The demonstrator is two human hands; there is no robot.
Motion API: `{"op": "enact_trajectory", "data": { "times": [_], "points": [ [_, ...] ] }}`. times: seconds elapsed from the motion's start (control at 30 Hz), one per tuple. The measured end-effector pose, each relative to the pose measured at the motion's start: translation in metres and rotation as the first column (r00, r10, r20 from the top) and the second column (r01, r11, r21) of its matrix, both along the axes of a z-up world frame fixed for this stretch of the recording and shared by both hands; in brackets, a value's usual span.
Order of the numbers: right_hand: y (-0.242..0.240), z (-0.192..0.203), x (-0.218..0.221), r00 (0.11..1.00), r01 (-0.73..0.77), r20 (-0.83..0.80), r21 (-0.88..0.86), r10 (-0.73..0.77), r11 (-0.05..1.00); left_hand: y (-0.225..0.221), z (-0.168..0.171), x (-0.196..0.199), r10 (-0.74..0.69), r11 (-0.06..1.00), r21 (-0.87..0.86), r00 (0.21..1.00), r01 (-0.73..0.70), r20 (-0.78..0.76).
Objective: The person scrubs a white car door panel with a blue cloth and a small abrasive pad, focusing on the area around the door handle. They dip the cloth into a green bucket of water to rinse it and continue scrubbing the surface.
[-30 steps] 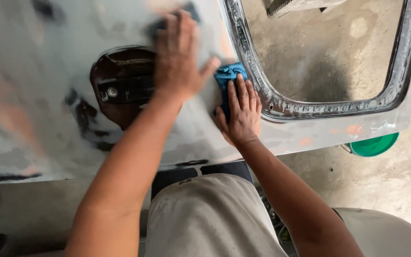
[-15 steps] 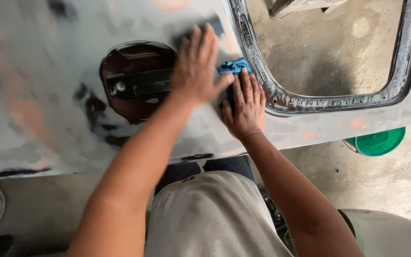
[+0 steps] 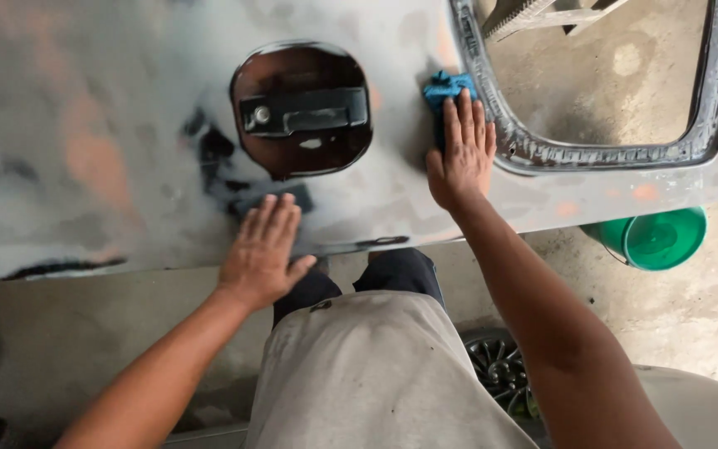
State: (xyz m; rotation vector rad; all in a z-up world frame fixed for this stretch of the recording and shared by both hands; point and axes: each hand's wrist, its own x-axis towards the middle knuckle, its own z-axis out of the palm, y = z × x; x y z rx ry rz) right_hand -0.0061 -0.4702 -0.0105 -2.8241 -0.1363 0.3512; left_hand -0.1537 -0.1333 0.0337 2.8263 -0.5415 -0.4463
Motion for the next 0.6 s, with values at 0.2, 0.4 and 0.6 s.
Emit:
{"op": "enact_trajectory", "data": {
  "times": [0.2,0.4,0.6],
  "points": [
    [0.112,0.002,-0.052,0.993,-0.117,-0.005,0.097,0.118,0.988,0.070,-0.017,-0.047,0.237,0.971,0.001,0.966,-0.238,0.103],
    [0.225,0.012,-0.133,0.877,-0.478,-0.020,0.056,0.480,0.876,0.091,-0.013,-0.057,0.264,0.964,-0.058,0.959,-0.260,0.103],
    [0.104,0.018,-0.109,0.994,-0.056,-0.096,-0.051,0.051,0.997,0.111,-0.025,-0.065,0.239,0.969,-0.086,0.963,-0.230,0.123]
  ]
}}
